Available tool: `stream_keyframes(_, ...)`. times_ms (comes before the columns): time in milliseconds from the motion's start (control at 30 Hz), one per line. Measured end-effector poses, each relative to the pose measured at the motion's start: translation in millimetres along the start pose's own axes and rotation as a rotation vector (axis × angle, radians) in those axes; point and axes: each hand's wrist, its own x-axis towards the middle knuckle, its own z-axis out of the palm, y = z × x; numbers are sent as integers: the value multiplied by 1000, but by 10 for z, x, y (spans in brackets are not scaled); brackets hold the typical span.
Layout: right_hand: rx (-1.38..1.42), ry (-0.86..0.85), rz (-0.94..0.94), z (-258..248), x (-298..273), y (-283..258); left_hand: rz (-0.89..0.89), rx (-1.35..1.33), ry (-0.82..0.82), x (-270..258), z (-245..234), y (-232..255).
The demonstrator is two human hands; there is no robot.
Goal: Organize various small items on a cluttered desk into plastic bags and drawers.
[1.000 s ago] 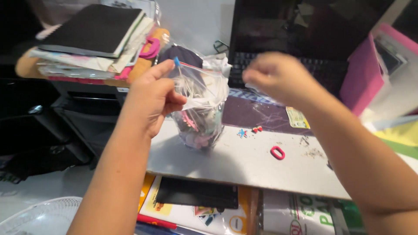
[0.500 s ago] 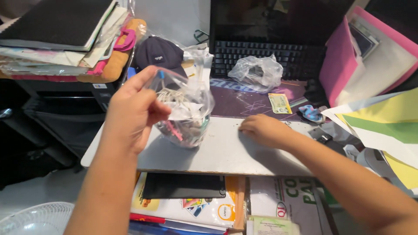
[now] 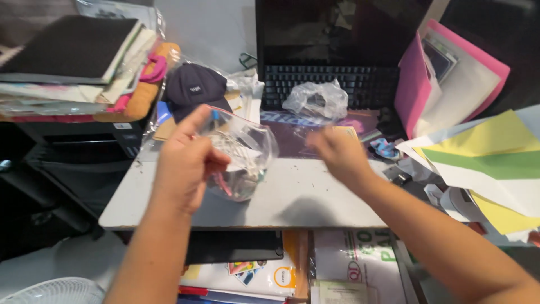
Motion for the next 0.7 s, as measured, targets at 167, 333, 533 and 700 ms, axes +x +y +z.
stream_keyframes(167, 908, 238, 95, -186, 914, -909, -3, 53, -60, -33, 173, 2)
stream_keyframes(333, 511, 117, -293, 49, 1135, -1309, 35, 58, -86, -105, 296, 267)
stream_keyframes(533, 158, -51, -561, -693, 931, -1357, 73, 68, -63, -62, 217, 516)
stream_keyframes(700, 45, -237, -551, -937, 694, -1013, 79, 43, -91, -222, 280, 744)
